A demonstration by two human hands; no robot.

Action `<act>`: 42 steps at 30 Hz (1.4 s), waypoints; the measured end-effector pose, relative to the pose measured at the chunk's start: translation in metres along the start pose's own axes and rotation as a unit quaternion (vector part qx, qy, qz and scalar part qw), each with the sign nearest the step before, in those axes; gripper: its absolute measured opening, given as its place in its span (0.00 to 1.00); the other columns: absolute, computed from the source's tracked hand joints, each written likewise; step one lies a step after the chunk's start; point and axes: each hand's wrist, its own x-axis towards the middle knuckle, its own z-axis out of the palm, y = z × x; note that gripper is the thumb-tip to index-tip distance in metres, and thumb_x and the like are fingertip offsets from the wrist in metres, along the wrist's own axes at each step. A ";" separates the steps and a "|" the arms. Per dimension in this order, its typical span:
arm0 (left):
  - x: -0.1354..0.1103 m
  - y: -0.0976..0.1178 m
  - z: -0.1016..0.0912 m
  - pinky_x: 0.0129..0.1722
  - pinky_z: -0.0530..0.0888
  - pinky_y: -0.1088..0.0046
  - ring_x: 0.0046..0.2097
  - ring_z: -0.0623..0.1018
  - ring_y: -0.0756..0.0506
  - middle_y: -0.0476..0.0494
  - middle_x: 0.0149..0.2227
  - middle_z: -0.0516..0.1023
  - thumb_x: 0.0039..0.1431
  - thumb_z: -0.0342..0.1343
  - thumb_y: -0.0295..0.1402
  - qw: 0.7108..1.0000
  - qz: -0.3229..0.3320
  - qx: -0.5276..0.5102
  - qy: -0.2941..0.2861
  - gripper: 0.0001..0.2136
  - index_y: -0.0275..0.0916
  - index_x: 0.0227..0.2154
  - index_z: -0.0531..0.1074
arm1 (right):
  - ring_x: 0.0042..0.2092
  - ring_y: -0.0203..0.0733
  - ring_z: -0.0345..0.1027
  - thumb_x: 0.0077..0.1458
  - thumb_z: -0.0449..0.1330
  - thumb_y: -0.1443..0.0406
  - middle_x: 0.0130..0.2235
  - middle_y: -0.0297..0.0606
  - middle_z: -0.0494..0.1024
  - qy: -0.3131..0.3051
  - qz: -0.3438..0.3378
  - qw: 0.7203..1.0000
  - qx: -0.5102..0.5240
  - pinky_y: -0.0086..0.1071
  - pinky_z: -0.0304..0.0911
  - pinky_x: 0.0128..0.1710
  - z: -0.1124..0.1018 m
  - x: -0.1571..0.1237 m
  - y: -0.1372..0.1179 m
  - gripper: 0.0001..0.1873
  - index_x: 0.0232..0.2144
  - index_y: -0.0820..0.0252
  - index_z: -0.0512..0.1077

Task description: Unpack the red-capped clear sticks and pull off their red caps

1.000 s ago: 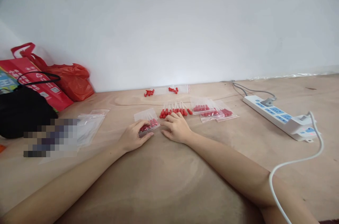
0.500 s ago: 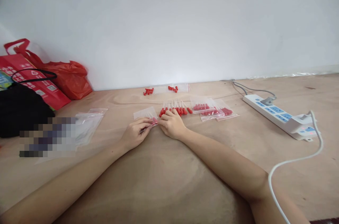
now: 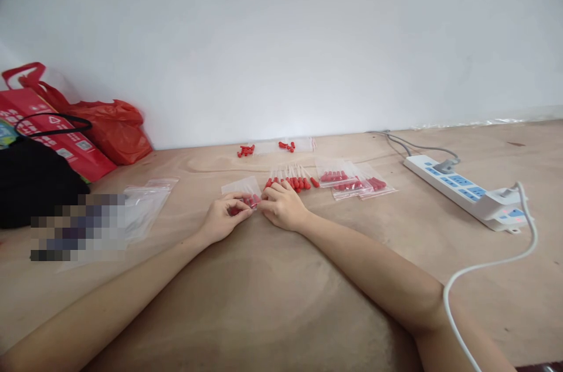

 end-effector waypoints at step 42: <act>-0.006 0.003 -0.009 0.50 0.65 0.63 0.51 0.69 0.43 0.40 0.42 0.73 0.56 0.45 0.34 0.991 0.091 0.057 0.073 0.07 0.38 0.28 0.66 | 0.37 0.37 0.60 0.54 0.49 0.69 0.38 0.42 0.69 -0.095 0.031 0.990 0.097 0.31 0.55 0.36 -0.007 0.005 -0.013 0.09 0.32 0.61 0.69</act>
